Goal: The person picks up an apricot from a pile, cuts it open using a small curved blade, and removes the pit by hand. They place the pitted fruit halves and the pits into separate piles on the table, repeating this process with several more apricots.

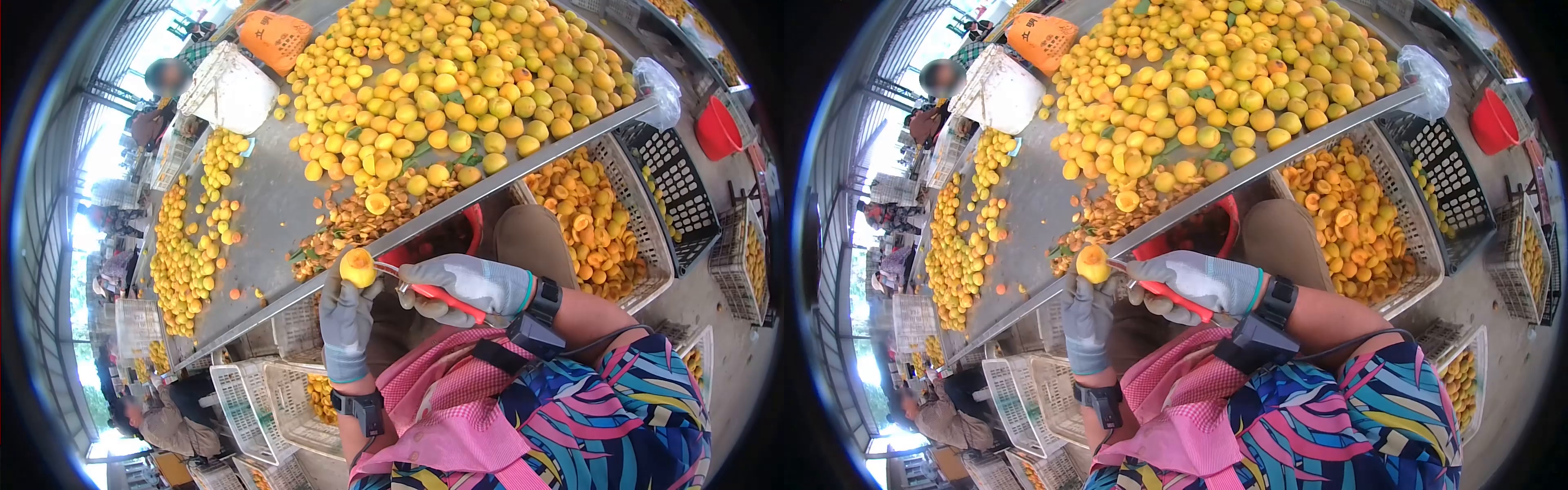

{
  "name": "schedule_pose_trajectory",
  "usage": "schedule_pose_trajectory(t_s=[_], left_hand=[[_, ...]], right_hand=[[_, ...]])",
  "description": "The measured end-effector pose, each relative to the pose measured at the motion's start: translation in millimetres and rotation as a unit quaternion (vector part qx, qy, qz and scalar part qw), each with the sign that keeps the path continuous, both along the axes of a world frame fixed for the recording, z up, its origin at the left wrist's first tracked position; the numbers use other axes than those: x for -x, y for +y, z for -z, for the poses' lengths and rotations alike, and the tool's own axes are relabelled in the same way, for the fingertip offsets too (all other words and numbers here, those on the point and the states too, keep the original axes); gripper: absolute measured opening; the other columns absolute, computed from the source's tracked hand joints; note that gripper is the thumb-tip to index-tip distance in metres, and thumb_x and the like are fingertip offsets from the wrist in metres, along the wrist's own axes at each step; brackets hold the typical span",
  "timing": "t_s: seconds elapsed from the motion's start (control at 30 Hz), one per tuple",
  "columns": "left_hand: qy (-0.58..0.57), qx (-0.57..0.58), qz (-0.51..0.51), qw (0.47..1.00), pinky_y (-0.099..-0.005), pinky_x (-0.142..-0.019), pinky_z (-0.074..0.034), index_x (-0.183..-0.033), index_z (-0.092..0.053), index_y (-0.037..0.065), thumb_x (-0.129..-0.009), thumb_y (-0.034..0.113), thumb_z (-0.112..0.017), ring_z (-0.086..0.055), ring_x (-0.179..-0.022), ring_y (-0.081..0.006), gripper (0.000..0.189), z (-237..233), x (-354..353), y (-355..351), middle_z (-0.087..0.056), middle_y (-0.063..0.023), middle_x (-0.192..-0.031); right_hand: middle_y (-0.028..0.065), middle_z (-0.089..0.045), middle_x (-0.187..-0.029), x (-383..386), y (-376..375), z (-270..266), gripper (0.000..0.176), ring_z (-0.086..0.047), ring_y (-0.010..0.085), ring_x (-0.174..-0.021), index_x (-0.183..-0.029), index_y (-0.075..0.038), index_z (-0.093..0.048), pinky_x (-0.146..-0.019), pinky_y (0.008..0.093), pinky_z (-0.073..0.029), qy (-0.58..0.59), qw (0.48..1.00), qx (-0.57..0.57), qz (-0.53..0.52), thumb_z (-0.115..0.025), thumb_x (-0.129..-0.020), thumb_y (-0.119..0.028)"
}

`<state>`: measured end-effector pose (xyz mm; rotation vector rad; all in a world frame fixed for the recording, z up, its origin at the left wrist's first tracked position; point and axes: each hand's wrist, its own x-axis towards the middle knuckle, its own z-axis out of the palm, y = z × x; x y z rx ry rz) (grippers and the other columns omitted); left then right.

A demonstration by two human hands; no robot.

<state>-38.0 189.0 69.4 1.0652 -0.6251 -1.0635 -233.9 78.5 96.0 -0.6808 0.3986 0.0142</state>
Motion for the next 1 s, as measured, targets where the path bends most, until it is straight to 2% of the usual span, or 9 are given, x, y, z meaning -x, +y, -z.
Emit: schedule_pose_trajectory(t_s=[0.17,0.23,0.33,0.47,0.63,0.73,0.83,0.93,1.0], left_hand=[[-0.112,0.068,-0.006,0.991,-0.0319,-0.092,-0.049,-0.134,-0.040,0.000,-0.086,0.024,-0.072,-0.056,-0.108,-0.0188,0.062,13.3,-3.1,-6.6,-0.055,-0.0108,-0.123],[-0.225,0.064,-0.065,0.970,-0.0291,-0.090,-0.049,-0.130,-0.043,0.000,-0.084,0.019,-0.073,-0.056,-0.107,-0.0174,0.058,15.6,2.1,-8.9,-0.055,-0.0104,-0.122],[-0.258,0.059,-0.080,0.961,-0.0283,-0.088,-0.050,-0.135,-0.040,0.000,-0.083,0.016,-0.073,-0.057,-0.105,-0.0169,0.063,11.7,12.4,-9.7,-0.055,-0.0105,-0.122],[-0.272,0.024,-0.088,0.958,-0.0304,-0.087,-0.051,-0.141,-0.033,0.001,-0.085,0.017,-0.072,-0.058,-0.104,-0.0178,0.070,16.8,14.5,-8.1,-0.054,-0.0109,-0.123],[-0.045,-0.027,-0.018,0.998,-0.0306,-0.085,-0.053,-0.145,-0.028,0.001,-0.087,0.022,-0.069,-0.059,-0.105,-0.0192,0.074,-0.7,19.1,-5.0,-0.054,-0.0113,-0.124],[-0.009,0.007,-0.010,1.000,-0.0297,-0.084,-0.053,-0.145,-0.028,0.001,-0.087,0.023,-0.070,-0.060,-0.104,-0.0192,0.075,-2.0,20.3,-4.4,-0.054,-0.0112,-0.124],[-0.053,-0.009,-0.018,0.998,-0.0296,-0.085,-0.053,-0.144,-0.031,0.000,-0.086,0.023,-0.071,-0.059,-0.105,-0.0184,0.074,4.6,14.3,-1.9,-0.055,-0.0104,-0.124],[-0.135,-0.004,-0.035,0.990,-0.0297,-0.087,-0.052,-0.141,-0.035,-0.001,-0.085,0.019,-0.072,-0.058,-0.106,-0.0175,0.070,15.3,12.0,-2.7,-0.055,-0.0099,-0.124],[-0.175,0.002,-0.049,0.983,-0.0303,-0.088,-0.052,-0.140,-0.037,-0.001,-0.084,0.017,-0.073,-0.058,-0.107,-0.0175,0.068,17.0,13.9,-3.6,-0.055,-0.0098,-0.125]], right_hand=[[-0.0054,-0.048,-0.059,-0.1,-1.1,-2.9,0.039,-0.040,0.0035,-0.042,-0.093,-0.006,-0.057,-0.036,0.0184,-0.029,0.019,1.000,-0.017,-0.012,-0.044,-0.099,-0.043],[-0.0053,-0.048,-0.059,-0.6,-1.2,-3.7,0.039,-0.039,0.0037,-0.041,-0.093,-0.006,-0.057,-0.036,0.0183,-0.029,0.026,1.000,-0.014,-0.008,-0.045,-0.099,-0.043],[-0.0052,-0.049,-0.059,-4.6,-1.4,1.8,0.039,-0.040,0.0038,-0.041,-0.093,-0.006,-0.057,-0.035,0.0182,-0.029,0.034,0.998,-0.054,-0.001,-0.046,-0.098,-0.043],[-0.0050,-0.049,-0.059,-4.5,-2.7,3.7,0.039,-0.041,0.0039,-0.041,-0.093,-0.006,-0.057,-0.035,0.0180,-0.029,0.029,0.998,-0.059,0.007,-0.047,-0.098,-0.043],[-0.0051,-0.050,-0.059,0.5,-3.1,0.5,0.038,-0.041,0.0038,-0.041,-0.093,-0.006,-0.057,-0.035,0.0178,-0.030,0.002,1.000,-0.012,0.019,-0.046,-0.099,-0.042],[-0.0053,-0.050,-0.060,1.2,-4.1,1.6,0.038,-0.041,0.0037,-0.042,-0.093,-0.006,-0.057,-0.035,0.0179,-0.030,0.010,0.999,-0.032,-0.002,-0.045,-0.099,-0.041],[-0.0034,-0.052,-0.059,-1.1,-3.3,9.0,0.044,-0.044,0.0061,-0.039,-0.091,-0.007,-0.056,-0.033,0.0188,-0.033,0.002,1.000,-0.025,-0.015,-0.051,-0.094,-0.051],[-0.0052,-0.051,-0.061,0.8,-0.1,4.0,0.038,-0.043,0.0031,-0.042,-0.093,-0.005,-0.057,-0.036,0.0170,-0.031,0.017,0.999,-0.044,0.000,-0.046,-0.099,-0.040],[-0.0052,-0.051,-0.061,1.4,0.6,4.2,0.038,-0.043,0.0030,-0.042,-0.092,-0.005,-0.057,-0.036,0.0168,-0.031,0.005,0.999,-0.044,0.004,-0.047,-0.098,-0.041]])
